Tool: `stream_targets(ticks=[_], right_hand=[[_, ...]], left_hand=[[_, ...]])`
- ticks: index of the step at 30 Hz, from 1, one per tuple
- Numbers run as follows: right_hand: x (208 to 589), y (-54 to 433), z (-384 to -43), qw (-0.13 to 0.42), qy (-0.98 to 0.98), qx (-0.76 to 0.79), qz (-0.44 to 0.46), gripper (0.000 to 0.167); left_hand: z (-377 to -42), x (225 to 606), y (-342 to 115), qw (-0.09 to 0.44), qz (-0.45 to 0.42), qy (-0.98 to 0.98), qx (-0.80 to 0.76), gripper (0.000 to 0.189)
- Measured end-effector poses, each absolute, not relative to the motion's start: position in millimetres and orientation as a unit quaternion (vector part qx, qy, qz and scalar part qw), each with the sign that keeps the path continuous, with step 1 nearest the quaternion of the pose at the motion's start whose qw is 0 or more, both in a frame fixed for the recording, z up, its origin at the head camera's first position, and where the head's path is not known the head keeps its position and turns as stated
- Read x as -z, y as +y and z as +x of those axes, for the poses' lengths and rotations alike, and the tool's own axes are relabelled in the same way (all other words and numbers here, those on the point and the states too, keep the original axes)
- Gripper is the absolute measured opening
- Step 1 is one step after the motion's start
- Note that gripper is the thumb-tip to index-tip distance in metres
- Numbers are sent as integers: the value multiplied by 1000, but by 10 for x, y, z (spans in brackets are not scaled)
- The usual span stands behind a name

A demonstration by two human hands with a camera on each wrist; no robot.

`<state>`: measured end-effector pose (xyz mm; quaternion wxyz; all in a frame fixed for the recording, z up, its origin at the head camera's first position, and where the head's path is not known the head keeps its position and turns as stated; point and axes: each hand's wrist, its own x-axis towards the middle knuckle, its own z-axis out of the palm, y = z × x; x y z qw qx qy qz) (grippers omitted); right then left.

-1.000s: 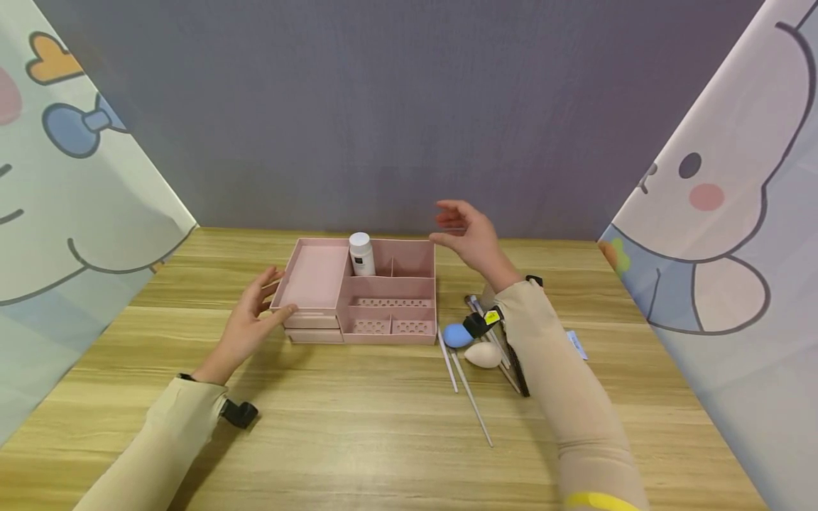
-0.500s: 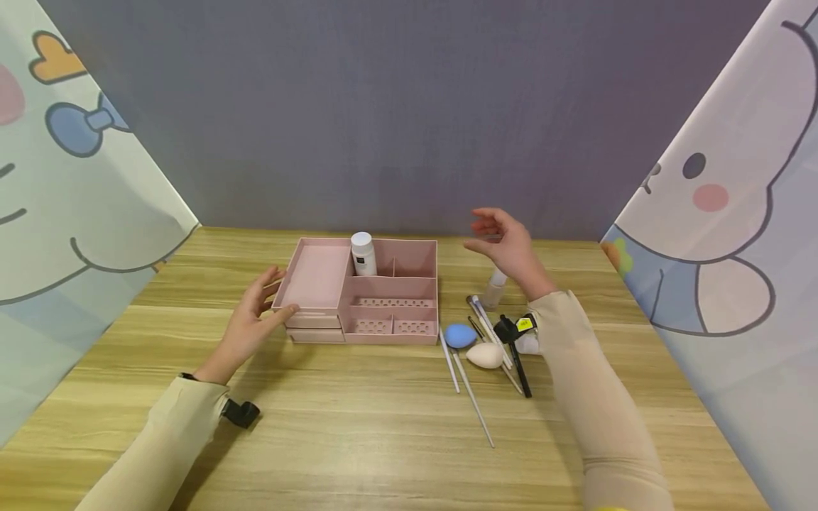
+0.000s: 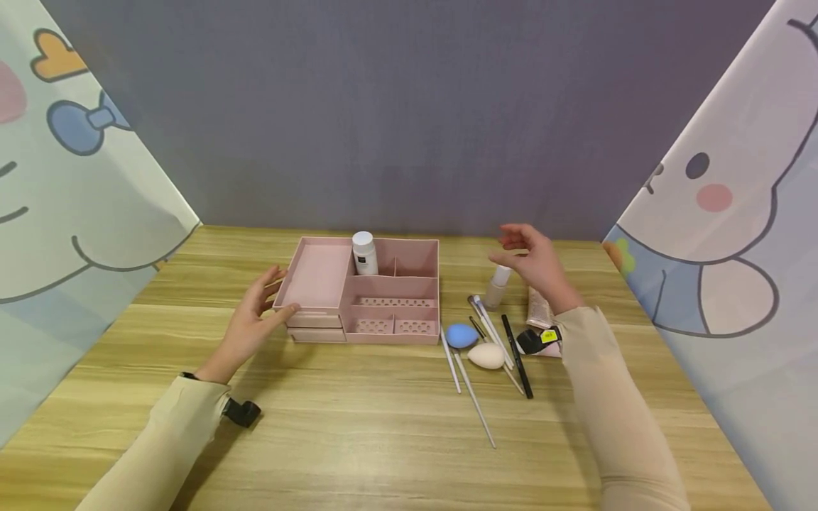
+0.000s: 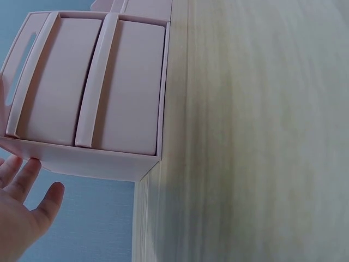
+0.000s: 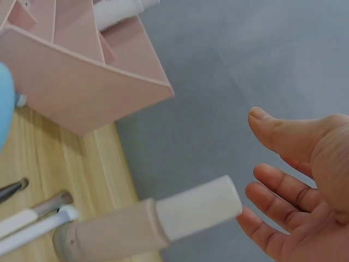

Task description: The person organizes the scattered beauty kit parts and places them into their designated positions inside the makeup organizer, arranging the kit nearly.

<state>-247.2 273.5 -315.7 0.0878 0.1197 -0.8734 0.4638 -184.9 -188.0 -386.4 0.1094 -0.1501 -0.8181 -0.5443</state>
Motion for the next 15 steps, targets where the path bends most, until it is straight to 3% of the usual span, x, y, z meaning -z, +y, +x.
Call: stream_targets(ticks=[15], right_hand=[[3387, 2902, -2410, 68, -874, -468, 108, 53]], left_hand=[[-1846, 3844, -1882, 104, -147, -823, 539, 80]])
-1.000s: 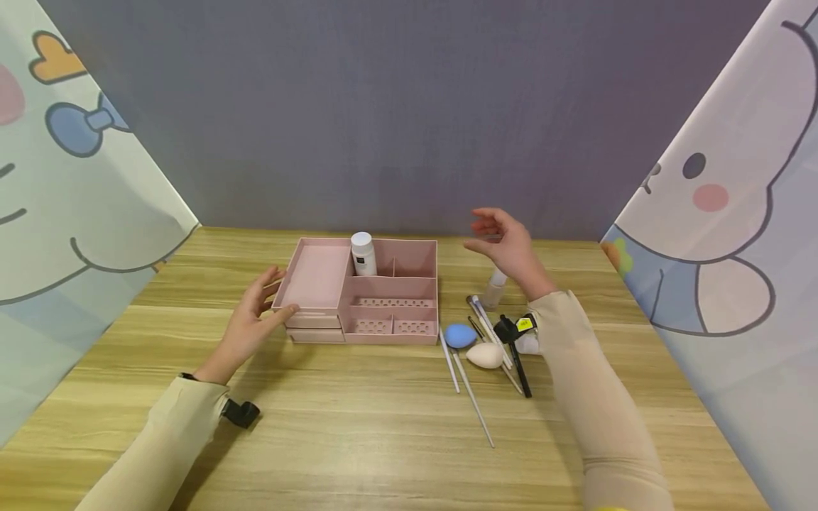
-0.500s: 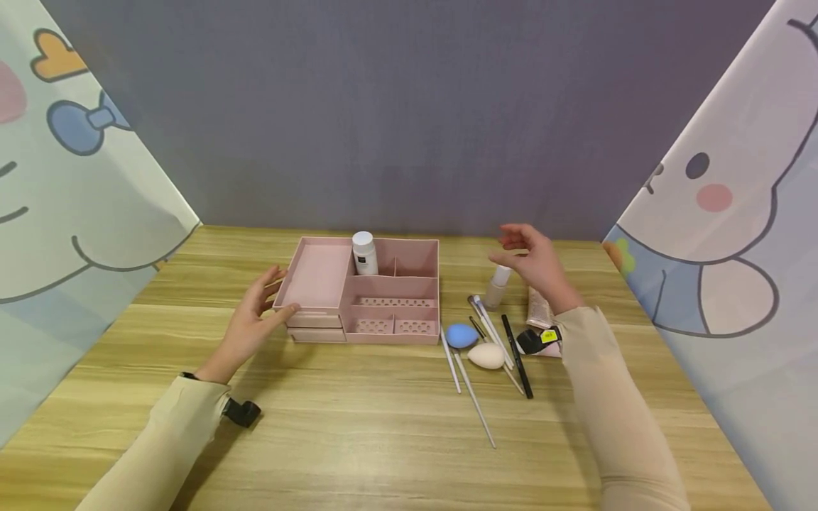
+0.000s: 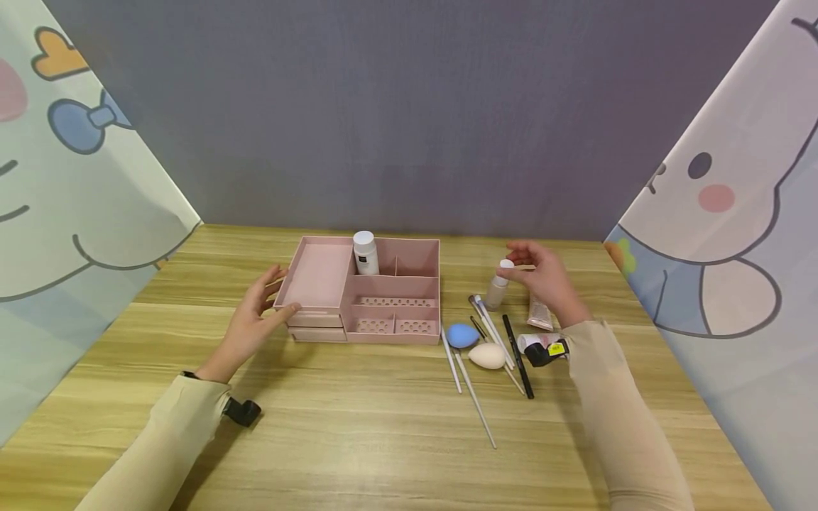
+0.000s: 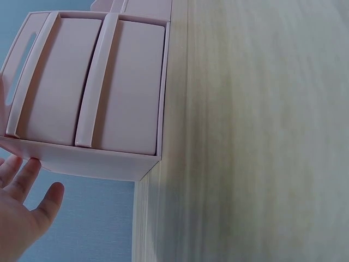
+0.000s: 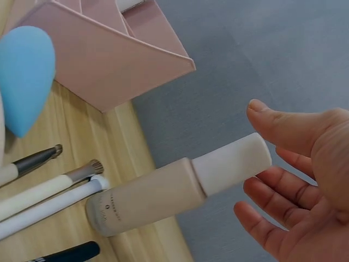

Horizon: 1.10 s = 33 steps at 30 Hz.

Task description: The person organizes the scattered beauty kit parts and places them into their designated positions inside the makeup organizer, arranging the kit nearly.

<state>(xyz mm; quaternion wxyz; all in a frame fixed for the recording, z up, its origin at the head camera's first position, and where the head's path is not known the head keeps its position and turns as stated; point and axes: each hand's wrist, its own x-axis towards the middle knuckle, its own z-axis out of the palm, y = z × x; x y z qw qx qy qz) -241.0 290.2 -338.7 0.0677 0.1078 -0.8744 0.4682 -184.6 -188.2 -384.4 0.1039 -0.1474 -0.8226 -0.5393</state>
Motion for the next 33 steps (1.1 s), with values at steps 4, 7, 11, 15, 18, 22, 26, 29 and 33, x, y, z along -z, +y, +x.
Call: stream_targets(ticks=[4, 7, 11, 15, 18, 22, 26, 29, 33], right_hand=[[3438, 2903, -2392, 66, -874, -469, 106, 52], [3472, 2900, -2381, 68, -874, -470, 103, 50], [3501, 2895, -2371, 72, -870, -478, 98, 46], [3516, 2890, -2368, 76, -866, -485, 95, 41], [3527, 2887, -2368, 80, -863, -490, 95, 39], [3536, 2892, -2367, 80, -862, -491, 95, 39], [3535, 2899, -2367, 78, -864, -489, 93, 39], [3531, 2899, -2373, 77, -865, -488, 91, 38], [3520, 2897, -2378, 78, -869, -480, 88, 37]], left_hand=[[-1850, 3846, -1882, 106, -147, -822, 540, 80], [-1859, 3848, -1882, 105, -145, -824, 538, 81], [-1865, 3853, -1879, 107, -144, -823, 539, 82], [-1855, 3849, -1876, 109, -145, -817, 547, 79], [-1851, 3846, -1876, 109, -146, -816, 548, 79], [-1853, 3846, -1880, 107, -146, -820, 542, 81], [-1852, 3858, -1881, 110, -149, -820, 542, 80], [-1849, 3862, -1881, 113, -151, -817, 545, 77], [-1853, 3861, -1883, 113, -152, -817, 545, 77]])
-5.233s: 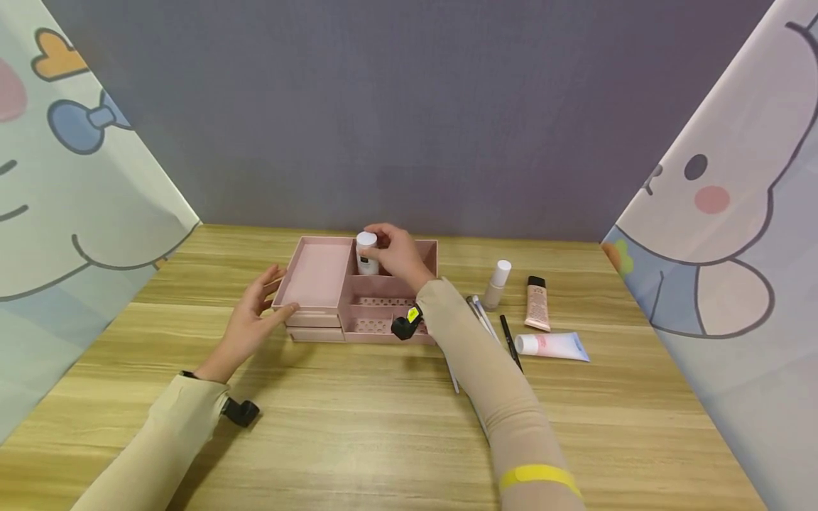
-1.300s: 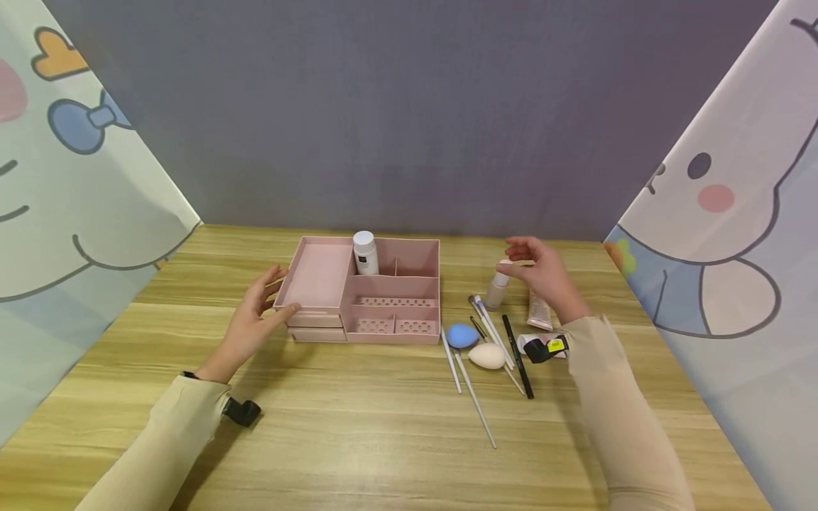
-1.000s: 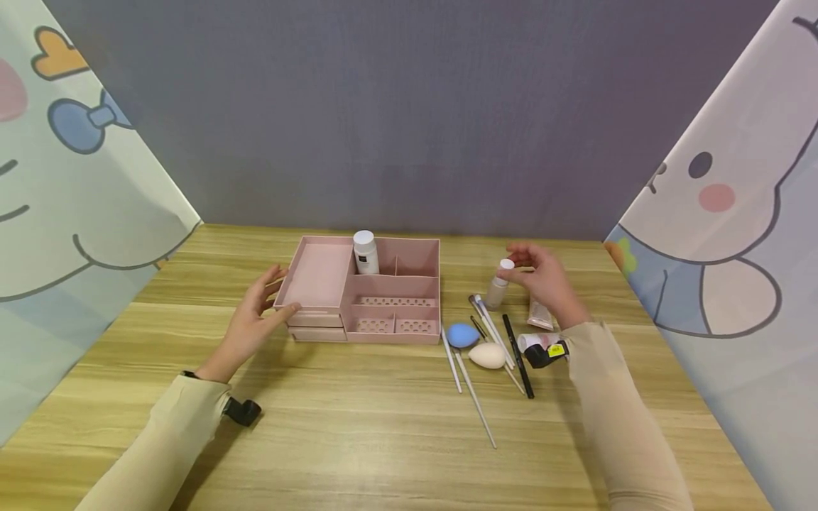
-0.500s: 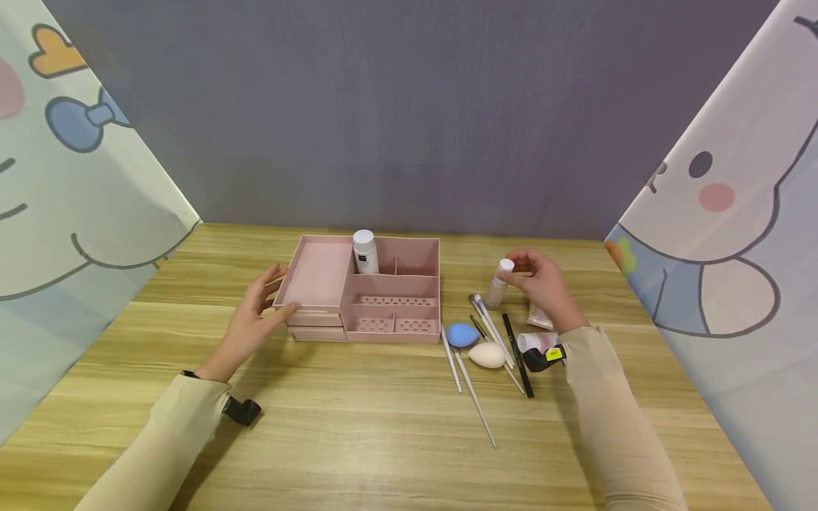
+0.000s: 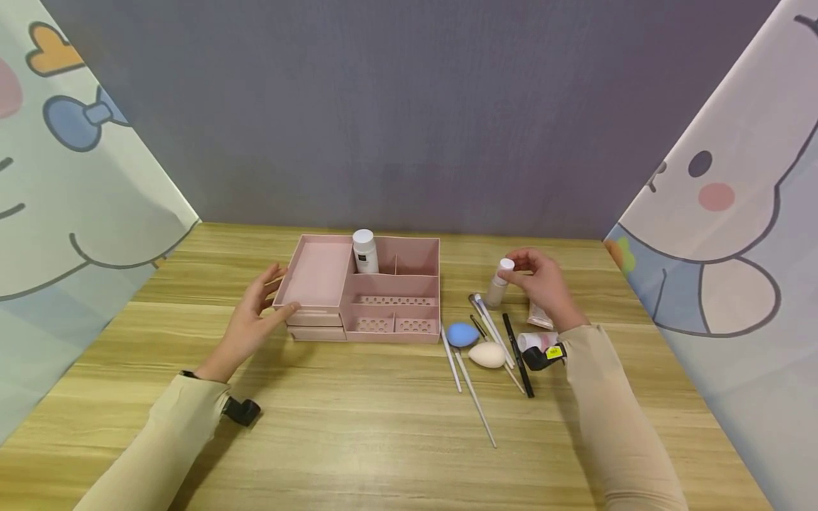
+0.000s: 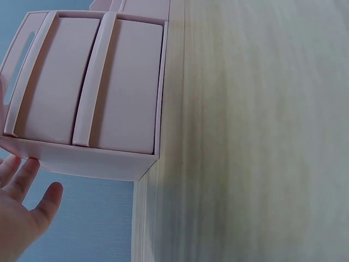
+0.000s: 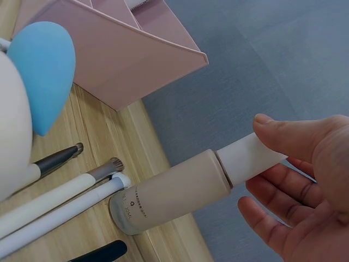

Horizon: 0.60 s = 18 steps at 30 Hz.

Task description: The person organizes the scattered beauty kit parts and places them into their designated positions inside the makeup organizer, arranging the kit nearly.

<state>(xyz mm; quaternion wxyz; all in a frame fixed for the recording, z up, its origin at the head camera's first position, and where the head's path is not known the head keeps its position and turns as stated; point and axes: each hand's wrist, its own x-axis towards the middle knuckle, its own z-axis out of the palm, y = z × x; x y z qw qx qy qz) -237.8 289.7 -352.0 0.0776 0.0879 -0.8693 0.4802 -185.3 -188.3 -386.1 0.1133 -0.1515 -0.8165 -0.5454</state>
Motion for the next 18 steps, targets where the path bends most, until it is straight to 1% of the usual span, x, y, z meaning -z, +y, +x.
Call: stream_targets(ticks=[9, 18], right_hand=[[3483, 2898, -2370, 84, -888, -446, 74, 39], [3365, 2922, -2405, 108, -886, -446, 71, 39]], left_hand=[[-1864, 3874, -1877, 111, -151, -815, 548, 77], [-1862, 3863, -1883, 115, -151, -818, 543, 77]])
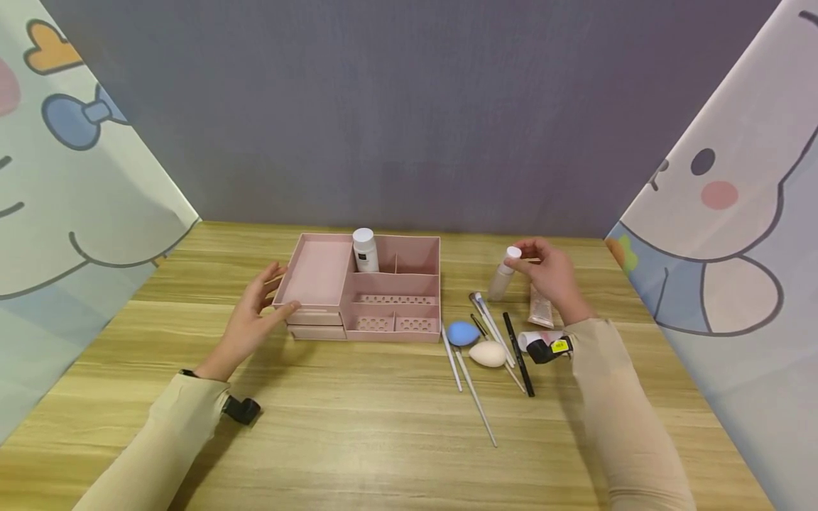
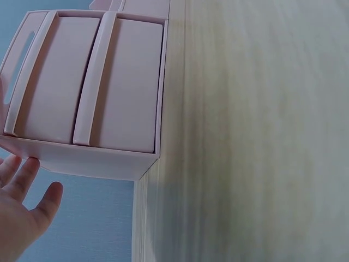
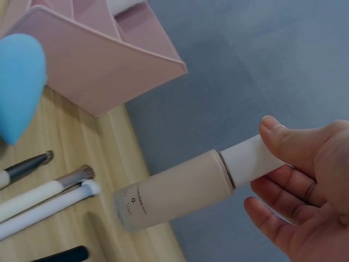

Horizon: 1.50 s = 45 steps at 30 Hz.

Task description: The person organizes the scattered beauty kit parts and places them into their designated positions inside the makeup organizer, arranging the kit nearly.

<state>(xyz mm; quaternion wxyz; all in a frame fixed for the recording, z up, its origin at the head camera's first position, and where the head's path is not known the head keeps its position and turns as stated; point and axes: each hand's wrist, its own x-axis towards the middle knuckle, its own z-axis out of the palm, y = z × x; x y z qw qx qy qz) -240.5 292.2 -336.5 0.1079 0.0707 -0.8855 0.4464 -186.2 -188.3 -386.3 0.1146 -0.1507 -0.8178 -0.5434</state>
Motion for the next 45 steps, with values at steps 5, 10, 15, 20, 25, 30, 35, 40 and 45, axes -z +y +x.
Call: stream_targets(ticks=[5, 10, 15, 20, 25, 30, 35, 40, 45], right_hand=[[3254, 2910, -2403, 117, -886, -442, 71, 37], [3157, 2870, -2388, 127, -889, -435, 68, 38], [3061, 2811, -2367, 134, -894, -423, 69, 38], [2974, 2743, -2359, 137, -897, -413, 70, 39], [2904, 2685, -2363, 138, -904, -400, 65, 40], [2828, 2616, -2355, 141, -904, -398, 69, 42], [2759, 2530, -2354, 153, -900, -402, 76, 40], [2705, 2442, -2357, 159, -894, -412, 78, 38], [2661, 2359, -2365, 163, -884, -429, 87, 37]], left_hand=[[-1862, 3852, -1882, 113, -148, -820, 541, 77], [-1865, 3850, -1878, 110, -147, -817, 547, 77], [-1862, 3856, -1880, 108, -147, -818, 546, 77], [-1864, 3861, -1879, 109, -148, -817, 547, 77], [-1867, 3863, -1875, 112, -152, -815, 547, 77], [-1866, 3870, -1877, 112, -153, -816, 547, 77], [-1859, 3864, -1880, 111, -153, -815, 548, 77], [-1857, 3860, -1882, 111, -153, -815, 548, 77], [-1860, 3865, -1884, 113, -155, -814, 549, 77]])
